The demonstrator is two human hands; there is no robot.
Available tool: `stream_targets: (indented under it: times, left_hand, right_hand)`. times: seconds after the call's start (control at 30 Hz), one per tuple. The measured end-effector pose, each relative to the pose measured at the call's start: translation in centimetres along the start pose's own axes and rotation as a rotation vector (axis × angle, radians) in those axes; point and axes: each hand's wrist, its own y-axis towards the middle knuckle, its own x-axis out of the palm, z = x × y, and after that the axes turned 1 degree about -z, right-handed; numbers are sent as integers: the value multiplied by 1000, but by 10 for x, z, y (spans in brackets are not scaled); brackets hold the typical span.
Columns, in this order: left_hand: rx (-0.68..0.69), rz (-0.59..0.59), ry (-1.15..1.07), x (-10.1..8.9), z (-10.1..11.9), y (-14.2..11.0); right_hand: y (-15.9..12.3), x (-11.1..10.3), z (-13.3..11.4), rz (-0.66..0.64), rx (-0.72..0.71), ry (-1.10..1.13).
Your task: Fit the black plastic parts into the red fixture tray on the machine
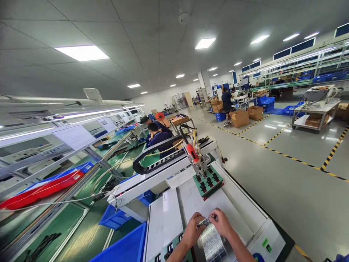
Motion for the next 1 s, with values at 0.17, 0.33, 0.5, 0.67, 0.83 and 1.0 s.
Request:
stream_targets:
  times: [0.17,0.33,0.5,0.67,0.83,1.0]
  left_hand:
    - [-84,239,-94,12,-7,-5]
    - [-116,316,-158,18,-8,-8]
    - [-116,324,-185,20,-4,-10]
    - [-104,319,-209,19,0,-10]
    - [-114,322,-241,19,2,-7]
    - [-133,327,-360,26,0,-5]
  right_hand:
    - [0,-3,-8,-19,-13,14]
    - [-1,-8,-15,-15,-44,-13]
    - [-1,-12,-17,4,-61,-59]
    - [-10,-25,-30,19,-110,-97]
    - [-20,-36,-45,-11,-224,-141]
    - [-16,-29,-37,54,-156,-114]
